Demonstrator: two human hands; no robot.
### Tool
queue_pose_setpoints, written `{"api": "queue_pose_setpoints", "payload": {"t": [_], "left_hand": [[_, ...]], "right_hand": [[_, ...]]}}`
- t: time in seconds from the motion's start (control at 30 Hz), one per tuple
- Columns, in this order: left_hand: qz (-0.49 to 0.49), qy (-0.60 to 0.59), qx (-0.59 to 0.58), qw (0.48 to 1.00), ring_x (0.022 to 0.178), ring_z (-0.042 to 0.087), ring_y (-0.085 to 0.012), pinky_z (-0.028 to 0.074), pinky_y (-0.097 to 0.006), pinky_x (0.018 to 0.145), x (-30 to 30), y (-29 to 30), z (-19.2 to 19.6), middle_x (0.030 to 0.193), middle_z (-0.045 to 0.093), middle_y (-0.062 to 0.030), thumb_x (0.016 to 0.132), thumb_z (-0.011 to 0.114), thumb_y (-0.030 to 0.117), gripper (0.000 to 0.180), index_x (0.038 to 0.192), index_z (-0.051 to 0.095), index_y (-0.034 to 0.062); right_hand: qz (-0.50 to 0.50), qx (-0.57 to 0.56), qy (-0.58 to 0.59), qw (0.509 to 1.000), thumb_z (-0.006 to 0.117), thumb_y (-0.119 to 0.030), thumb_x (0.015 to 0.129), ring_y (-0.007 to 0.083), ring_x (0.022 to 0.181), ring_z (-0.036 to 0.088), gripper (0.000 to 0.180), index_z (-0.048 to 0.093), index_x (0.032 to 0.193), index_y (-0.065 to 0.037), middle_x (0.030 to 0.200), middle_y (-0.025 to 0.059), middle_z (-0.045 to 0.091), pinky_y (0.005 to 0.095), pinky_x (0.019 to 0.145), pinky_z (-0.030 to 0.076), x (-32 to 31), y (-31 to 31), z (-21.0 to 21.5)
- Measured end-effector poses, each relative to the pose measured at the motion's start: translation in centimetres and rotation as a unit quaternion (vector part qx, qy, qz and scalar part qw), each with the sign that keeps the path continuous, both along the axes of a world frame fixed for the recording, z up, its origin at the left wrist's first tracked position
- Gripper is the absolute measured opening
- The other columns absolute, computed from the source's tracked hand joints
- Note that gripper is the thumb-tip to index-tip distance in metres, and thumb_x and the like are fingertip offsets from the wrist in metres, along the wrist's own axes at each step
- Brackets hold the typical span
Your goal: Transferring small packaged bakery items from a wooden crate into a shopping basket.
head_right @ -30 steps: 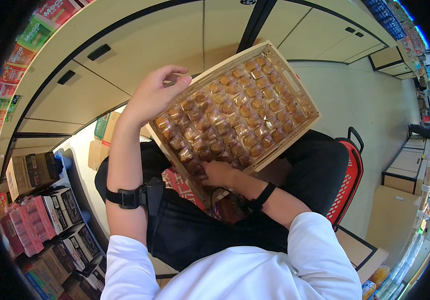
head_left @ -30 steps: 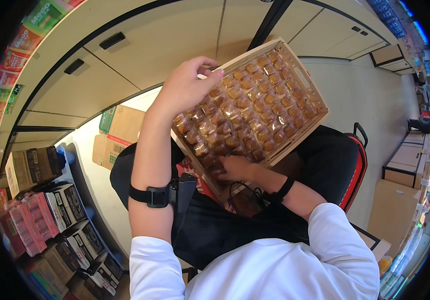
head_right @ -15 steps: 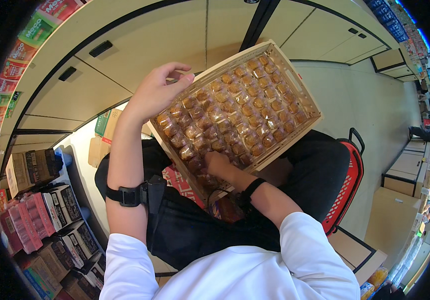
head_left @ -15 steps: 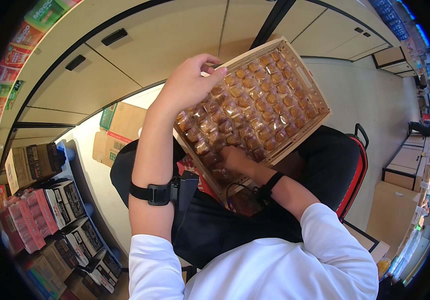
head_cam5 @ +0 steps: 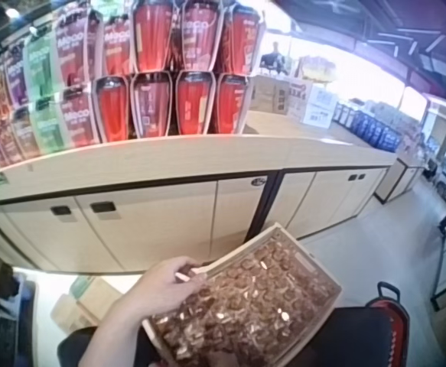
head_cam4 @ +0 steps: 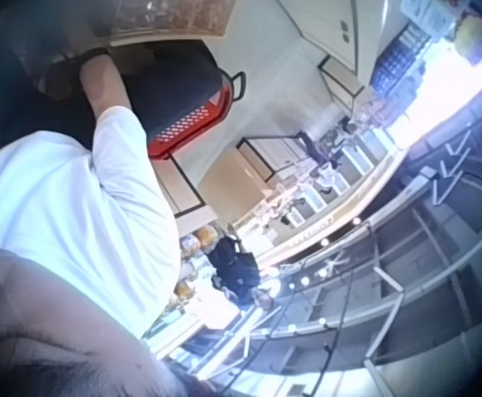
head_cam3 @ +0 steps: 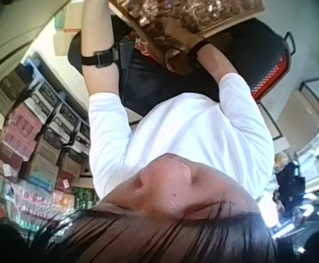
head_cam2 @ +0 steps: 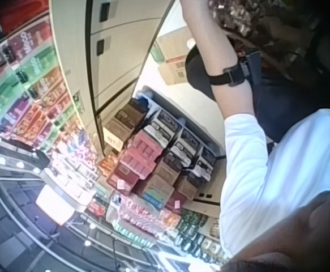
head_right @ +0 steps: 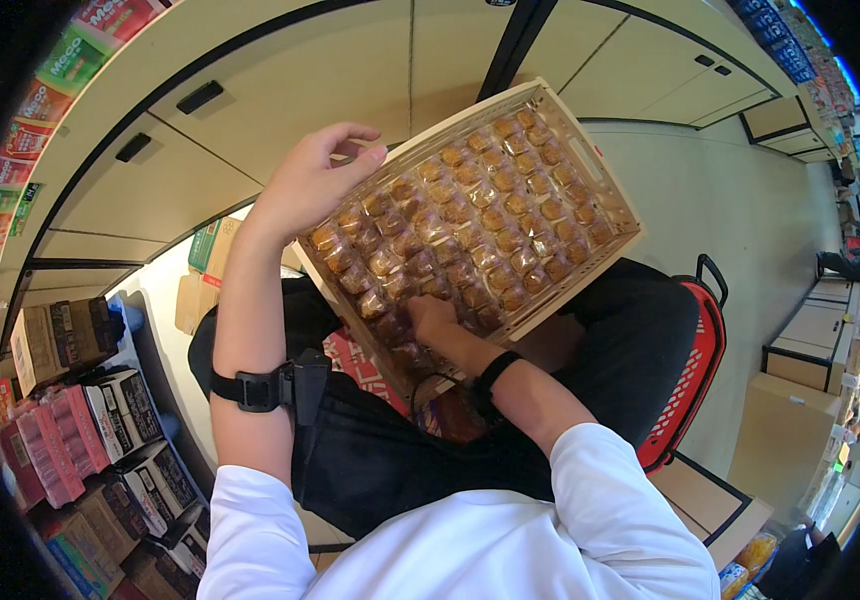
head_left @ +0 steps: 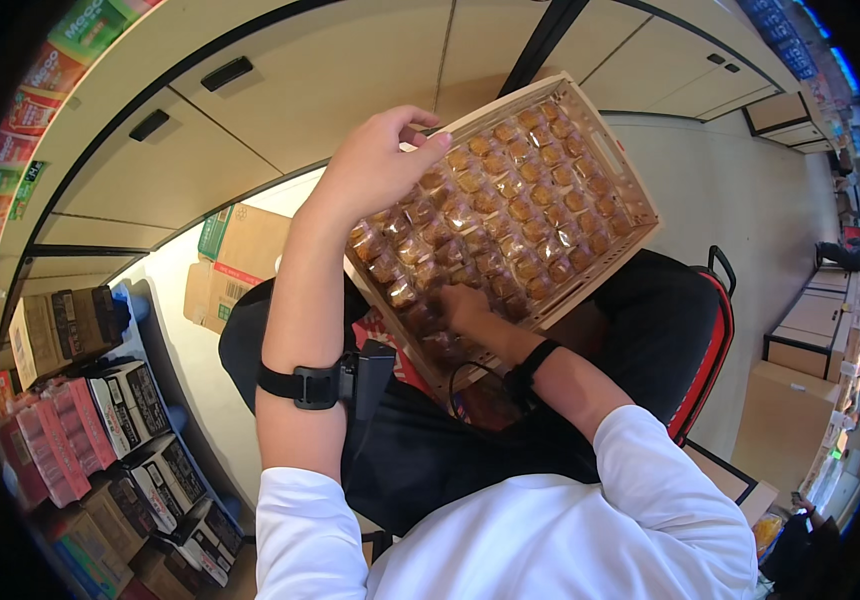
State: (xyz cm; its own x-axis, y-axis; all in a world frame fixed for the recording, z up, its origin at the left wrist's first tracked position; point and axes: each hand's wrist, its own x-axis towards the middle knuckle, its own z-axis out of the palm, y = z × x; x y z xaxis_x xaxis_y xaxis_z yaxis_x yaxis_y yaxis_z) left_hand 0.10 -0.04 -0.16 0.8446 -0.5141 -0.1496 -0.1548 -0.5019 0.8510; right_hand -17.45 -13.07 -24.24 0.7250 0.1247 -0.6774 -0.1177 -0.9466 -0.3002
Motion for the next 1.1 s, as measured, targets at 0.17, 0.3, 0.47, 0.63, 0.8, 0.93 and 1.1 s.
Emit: {"api": "queue_pose_setpoints", "payload": {"t": [0.17,0.3,0.47,0.63,0.8,0.93,1.1], "left_hand": [[-0.005,-0.001,-0.008,1.0,0.089,0.059,-0.0192,0.048,-0.031,0.078,0.1,0.2,-0.3,0.1,0.061,-0.011,0.087,0.061,0.034,0.044,0.116,0.057,0.0018],[0.001,-0.011,0.002,1.0,0.089,0.058,-0.0191,0.047,-0.031,0.079,-0.1,0.3,0.0,0.1,0.061,-0.0109,0.087,0.061,0.034,0.044,0.116,0.057,0.0013],[0.0,0.006,-0.008,1.0,0.09,0.058,-0.0189,0.047,-0.031,0.078,0.1,-0.3,-0.1,0.1,0.061,-0.0114,0.087,0.062,0.034,0.045,0.116,0.056,0.0005],[-0.005,0.008,-0.019,1.0,0.088,0.059,-0.0188,0.048,-0.03,0.077,0.1,-0.1,-0.4,0.1,0.061,-0.0116,0.087,0.061,0.033,0.045,0.116,0.056,-0.0006],[-0.008,0.006,-0.016,1.0,0.088,0.059,-0.0192,0.048,-0.03,0.076,0.0,-0.3,-0.1,0.101,0.061,-0.0119,0.087,0.061,0.033,0.045,0.116,0.056,-0.0012],[-0.001,0.021,-0.015,1.0,0.09,0.06,-0.0196,0.048,-0.031,0.077,-0.1,0.0,0.1,0.102,0.062,-0.0122,0.087,0.061,0.034,0.046,0.117,0.055,-0.0007],[-0.008,-0.007,-0.003,1.0,0.092,0.06,-0.0203,0.049,-0.031,0.078,0.0,0.2,0.0,0.102,0.062,-0.0126,0.087,0.061,0.034,0.046,0.117,0.055,-0.0006]], "right_hand": [[0.009,0.071,0.089,0.993,0.067,-0.039,0.074,0.0315,0.081,0.064,0.041,0.066,0.085,0.001,0.086,0.0154,0.066,0.0442,0.068,0.051,1.0,-2.1,1.8],[0.114,0.027,0.181,0.976,0.065,-0.055,0.07,0.0324,0.081,0.064,0.056,0.068,0.085,-0.001,0.083,0.018,0.066,0.0425,0.071,0.05,0.7,-1.9,6.3],[0.066,0.143,-0.011,0.987,0.068,-0.053,0.069,0.0326,0.078,0.064,0.057,0.065,0.081,0.002,0.08,0.0179,0.065,0.0392,0.07,0.051,-2.1,-1.5,3.4],[-0.005,0.162,-0.002,0.987,0.072,-0.041,0.072,0.0344,0.076,0.063,0.045,0.062,0.077,0.002,0.079,0.02,0.063,0.0409,0.068,0.05,-0.8,-1.1,3.0],[-0.041,0.192,-0.021,0.98,0.072,-0.039,0.074,0.0364,0.073,0.061,0.043,0.059,0.079,0.001,0.075,0.021,0.062,0.0425,0.066,0.048,-1.4,-1.2,1.2],[-0.006,0.155,-0.043,0.987,0.07,-0.04,0.074,0.0366,0.077,0.061,0.043,0.059,0.083,0.0,0.079,0.0193,0.062,0.0431,0.068,0.049,-1.3,-0.9,2.7],[0.125,0.152,-0.08,0.977,0.068,-0.031,0.072,0.0359,0.079,0.061,0.032,0.06,0.087,-0.004,0.081,0.0176,0.063,0.0438,0.07,0.049,-2.4,-0.1,3.0]]}}
